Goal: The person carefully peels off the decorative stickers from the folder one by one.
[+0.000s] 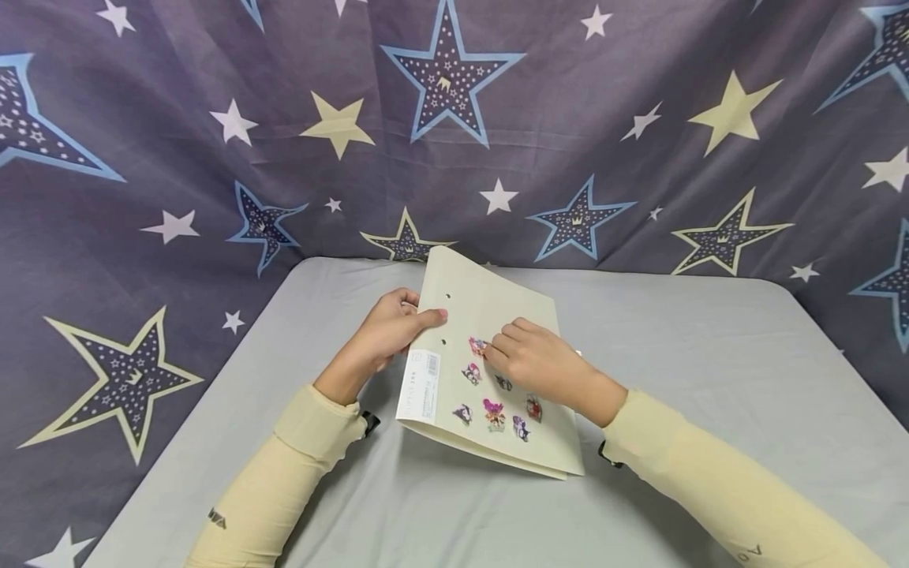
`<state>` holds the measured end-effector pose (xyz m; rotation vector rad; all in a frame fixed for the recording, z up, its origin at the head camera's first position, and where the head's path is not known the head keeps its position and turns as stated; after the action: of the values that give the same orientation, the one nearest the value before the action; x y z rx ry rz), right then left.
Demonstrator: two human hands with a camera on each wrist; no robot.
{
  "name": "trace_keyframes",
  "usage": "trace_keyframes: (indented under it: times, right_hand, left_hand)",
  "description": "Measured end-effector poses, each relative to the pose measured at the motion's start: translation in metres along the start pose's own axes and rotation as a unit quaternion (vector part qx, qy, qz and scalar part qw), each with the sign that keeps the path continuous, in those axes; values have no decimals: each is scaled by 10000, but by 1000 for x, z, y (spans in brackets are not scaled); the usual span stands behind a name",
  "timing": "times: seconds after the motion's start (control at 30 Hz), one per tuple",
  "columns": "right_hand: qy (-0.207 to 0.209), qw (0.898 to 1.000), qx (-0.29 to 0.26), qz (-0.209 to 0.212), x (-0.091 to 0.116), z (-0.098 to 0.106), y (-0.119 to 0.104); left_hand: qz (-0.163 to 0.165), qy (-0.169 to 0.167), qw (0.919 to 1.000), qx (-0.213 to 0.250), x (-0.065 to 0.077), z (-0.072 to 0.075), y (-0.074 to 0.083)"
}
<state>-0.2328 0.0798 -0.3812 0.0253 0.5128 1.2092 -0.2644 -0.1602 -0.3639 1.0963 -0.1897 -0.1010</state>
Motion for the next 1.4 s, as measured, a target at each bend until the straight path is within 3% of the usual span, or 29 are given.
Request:
trace_keyframes:
  times: [0.53, 1.4]
  right_hand:
    - [331, 9983, -225, -424, -4, 2, 2]
    - [532, 9951, -290, -787, -11, 4, 6]
  left_hand:
    - [46, -13, 9997, 231, 1, -1, 2]
    - [99, 46, 9999, -76, 2, 1, 2]
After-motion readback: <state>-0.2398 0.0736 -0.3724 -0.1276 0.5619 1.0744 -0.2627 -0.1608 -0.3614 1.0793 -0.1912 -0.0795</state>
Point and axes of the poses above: each hand's wrist, its own x-axis away from the middle knuckle, its own z-axis out of the back of the hand, y = z × x, the point moved 2 cm from there along -x, towards the middle knuckle, and after that the axes turned 13 degrees about -x, right-handed, at the moved point
